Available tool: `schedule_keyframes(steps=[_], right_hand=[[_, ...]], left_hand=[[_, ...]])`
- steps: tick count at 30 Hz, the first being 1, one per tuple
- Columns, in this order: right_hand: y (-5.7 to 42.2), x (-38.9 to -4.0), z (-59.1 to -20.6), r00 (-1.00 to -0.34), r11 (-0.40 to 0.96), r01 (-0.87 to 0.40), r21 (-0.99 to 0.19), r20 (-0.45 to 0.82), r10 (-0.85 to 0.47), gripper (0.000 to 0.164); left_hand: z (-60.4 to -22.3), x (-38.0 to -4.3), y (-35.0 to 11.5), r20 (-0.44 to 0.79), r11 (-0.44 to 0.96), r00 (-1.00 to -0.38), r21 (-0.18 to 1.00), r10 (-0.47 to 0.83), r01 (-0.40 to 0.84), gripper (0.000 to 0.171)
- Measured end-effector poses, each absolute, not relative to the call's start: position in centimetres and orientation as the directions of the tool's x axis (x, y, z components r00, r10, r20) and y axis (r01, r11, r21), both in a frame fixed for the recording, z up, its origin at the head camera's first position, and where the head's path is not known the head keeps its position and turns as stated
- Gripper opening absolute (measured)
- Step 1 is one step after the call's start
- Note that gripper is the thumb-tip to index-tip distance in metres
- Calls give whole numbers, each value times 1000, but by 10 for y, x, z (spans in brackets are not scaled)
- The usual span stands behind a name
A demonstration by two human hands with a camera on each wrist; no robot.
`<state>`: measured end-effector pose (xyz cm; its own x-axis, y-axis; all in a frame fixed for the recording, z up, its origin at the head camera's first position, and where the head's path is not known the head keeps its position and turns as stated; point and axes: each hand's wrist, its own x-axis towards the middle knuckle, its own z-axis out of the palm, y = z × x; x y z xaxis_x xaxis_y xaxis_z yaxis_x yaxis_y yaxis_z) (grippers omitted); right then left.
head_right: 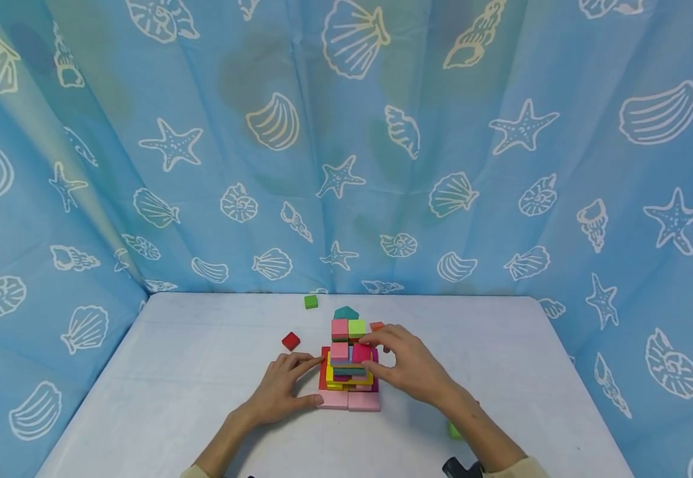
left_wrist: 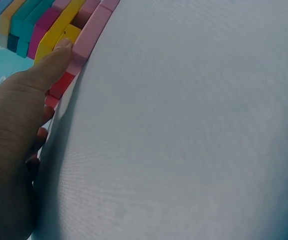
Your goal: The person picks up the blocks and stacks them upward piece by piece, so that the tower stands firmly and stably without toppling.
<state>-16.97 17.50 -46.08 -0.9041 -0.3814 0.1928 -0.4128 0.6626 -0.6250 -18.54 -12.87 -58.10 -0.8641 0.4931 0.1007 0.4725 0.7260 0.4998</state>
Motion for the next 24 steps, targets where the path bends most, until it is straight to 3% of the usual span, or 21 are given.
schedule_keyframes(steps=[8,24], right_hand=[[174,-172,-464,-887,658,-454,-601,234,-399,31],[166,-176,-463,-886,668,-455,-588,227,-404,33]], left_hand=[[-578,-184,-128,92,734,-869,496,487,464,79],[-579,-184,-129,82,734,-871,502,485,456,79]])
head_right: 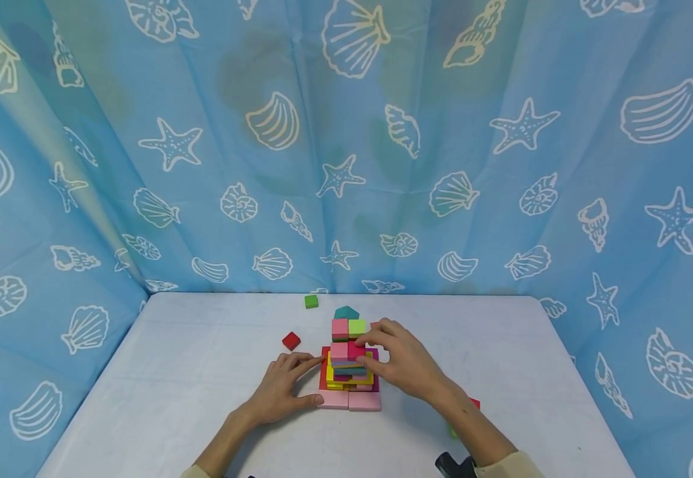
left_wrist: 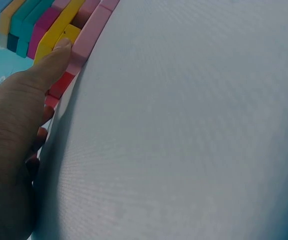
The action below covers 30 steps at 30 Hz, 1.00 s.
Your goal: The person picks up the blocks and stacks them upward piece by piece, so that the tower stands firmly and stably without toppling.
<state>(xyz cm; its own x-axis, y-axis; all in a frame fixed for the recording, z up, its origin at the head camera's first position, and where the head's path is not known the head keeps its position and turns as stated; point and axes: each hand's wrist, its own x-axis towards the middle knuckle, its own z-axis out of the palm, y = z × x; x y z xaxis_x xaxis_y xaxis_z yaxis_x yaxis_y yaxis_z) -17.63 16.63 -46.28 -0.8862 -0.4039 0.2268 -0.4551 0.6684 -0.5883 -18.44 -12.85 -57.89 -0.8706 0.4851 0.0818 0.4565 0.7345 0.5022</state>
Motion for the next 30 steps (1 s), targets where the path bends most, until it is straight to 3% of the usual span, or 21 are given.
schedule_keyframes(steps=[13,17,20,24,27,30], right_hand=[[166,-175,-462,-884,674,-461,-577,237,-402,34],[170,-176,-462,-894,647,-440,-622,235,-383,37],[177,-177,-465,-914,624,-390,-677,203,-351,50],[186,-182,-479,-936,637,-281,-718,59,-346,86],[189,-185,-495,-924,695,-213,-687,-89,-371,108],[189,-185,-512,-897,768,-212,-604,-191,-398,115]], left_hand=[[-581,-186,-129,91,729,-867,502,490,465,79],[-582,-185,-129,94,725,-866,508,491,466,79],[-582,-185,-128,95,724,-865,507,493,468,80],[-582,-186,-129,94,731,-866,496,491,469,81],[-582,-186,-129,94,734,-867,493,489,467,82],[-581,-186,-129,93,733,-868,497,488,465,82]])
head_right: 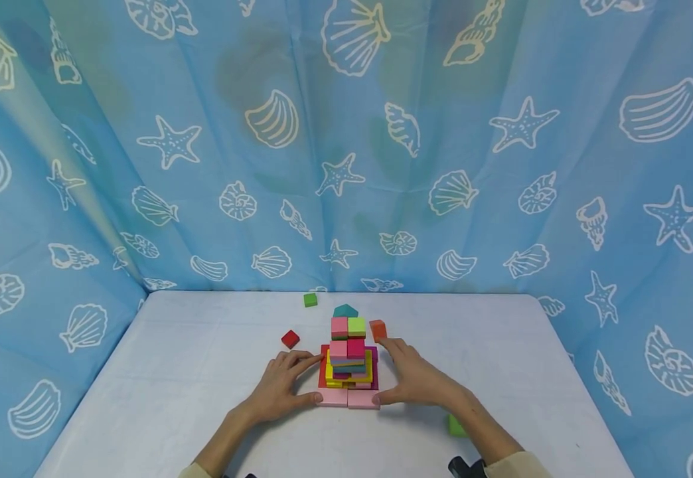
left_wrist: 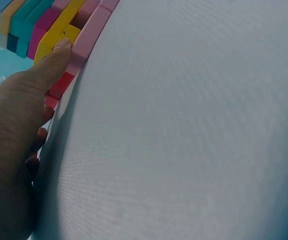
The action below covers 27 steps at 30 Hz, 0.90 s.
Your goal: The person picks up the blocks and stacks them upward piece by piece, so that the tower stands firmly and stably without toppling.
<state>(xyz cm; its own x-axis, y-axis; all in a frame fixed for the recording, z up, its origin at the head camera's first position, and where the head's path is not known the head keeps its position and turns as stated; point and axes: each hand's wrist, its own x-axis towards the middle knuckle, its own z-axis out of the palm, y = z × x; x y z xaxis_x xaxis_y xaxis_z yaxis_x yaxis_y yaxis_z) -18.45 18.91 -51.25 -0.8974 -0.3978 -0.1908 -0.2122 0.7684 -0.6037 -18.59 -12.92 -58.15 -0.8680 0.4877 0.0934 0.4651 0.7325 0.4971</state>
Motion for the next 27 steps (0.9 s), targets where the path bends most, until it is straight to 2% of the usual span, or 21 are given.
schedule_keyframes(steps=[7,13,19,22,27], right_hand=[[183,-185,-535,-882,831,-312,-460,-184,-433,111],[182,-188,-536,-884,834,-312,-455,-184,-431,108],[185,-189,-538,-881,830,-308,-464,-190,-433,104],[185,-189,-538,-882,829,-303,-470,-191,-431,102],[184,-190,-539,-884,831,-296,-471,-194,-425,102]], left_hand=[[-581,-185,-130,83,730,-870,509,485,456,82],[-581,-188,-131,83,717,-866,526,492,457,80],[-578,-190,-133,79,678,-881,607,467,414,72],[-574,-193,-136,159,675,-911,626,380,390,60],[-566,-204,-142,309,741,-943,604,122,294,47]])
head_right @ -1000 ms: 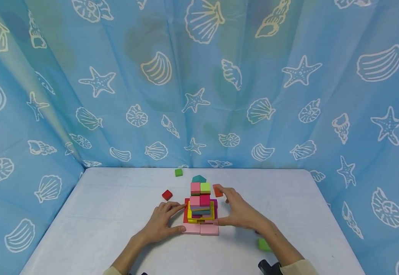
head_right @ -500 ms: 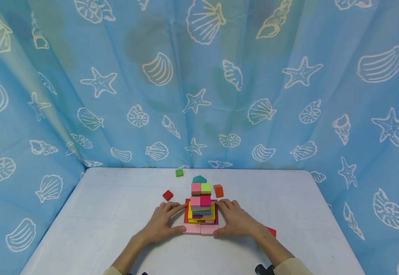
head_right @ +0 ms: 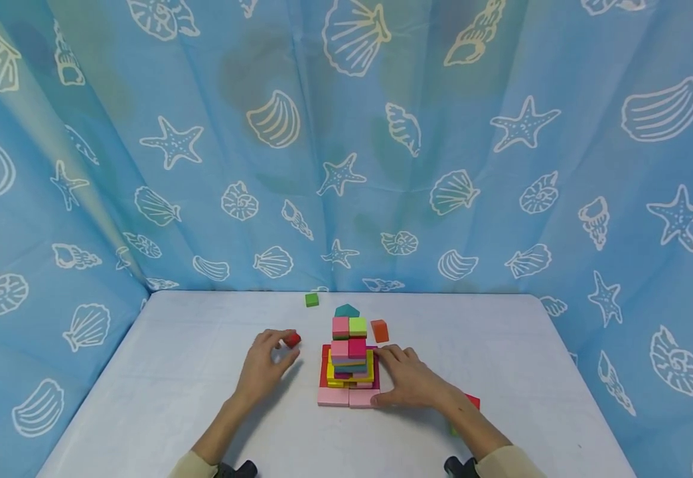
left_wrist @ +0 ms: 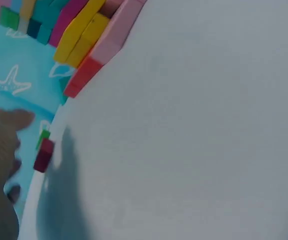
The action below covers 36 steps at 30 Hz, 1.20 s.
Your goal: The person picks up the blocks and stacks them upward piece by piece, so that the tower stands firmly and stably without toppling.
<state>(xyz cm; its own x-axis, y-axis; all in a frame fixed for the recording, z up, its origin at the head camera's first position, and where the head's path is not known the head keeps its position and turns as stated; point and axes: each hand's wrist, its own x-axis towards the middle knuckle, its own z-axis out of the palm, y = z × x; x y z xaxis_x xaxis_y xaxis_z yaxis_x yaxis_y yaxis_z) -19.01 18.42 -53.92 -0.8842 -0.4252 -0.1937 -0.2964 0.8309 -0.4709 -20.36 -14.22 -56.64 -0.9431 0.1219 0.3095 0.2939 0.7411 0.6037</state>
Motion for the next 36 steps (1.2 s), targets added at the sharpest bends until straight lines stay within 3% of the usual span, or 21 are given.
schedule_keyframes(steps=[5,10,17,21,27,36], right_hand=[[184,-190,-539,-886,835,-295,-465,-193,-421,101],[183,-191,-538,-887,832,-294,-471,-191,-421,100],[184,-192,-539,-886,829,-294,-475,-189,-422,99],[185,-191,-541,-883,822,-296,-486,-189,-430,98],[186,-191,-541,-885,828,-287,-482,-198,-422,98],[186,-189,-541,-884,820,-296,-490,-184,-429,98]], left_hand=[[-566,-215,-146,279,824,-960,538,24,177,48],[-566,-219,-145,248,830,-969,542,-10,130,35],[-570,-226,-136,257,861,-965,499,-43,94,45],[-569,-227,-130,280,833,-957,546,-80,90,43],[-544,-212,-116,476,688,-880,639,-1,345,38],[-501,-185,-95,713,473,-675,536,188,699,43]])
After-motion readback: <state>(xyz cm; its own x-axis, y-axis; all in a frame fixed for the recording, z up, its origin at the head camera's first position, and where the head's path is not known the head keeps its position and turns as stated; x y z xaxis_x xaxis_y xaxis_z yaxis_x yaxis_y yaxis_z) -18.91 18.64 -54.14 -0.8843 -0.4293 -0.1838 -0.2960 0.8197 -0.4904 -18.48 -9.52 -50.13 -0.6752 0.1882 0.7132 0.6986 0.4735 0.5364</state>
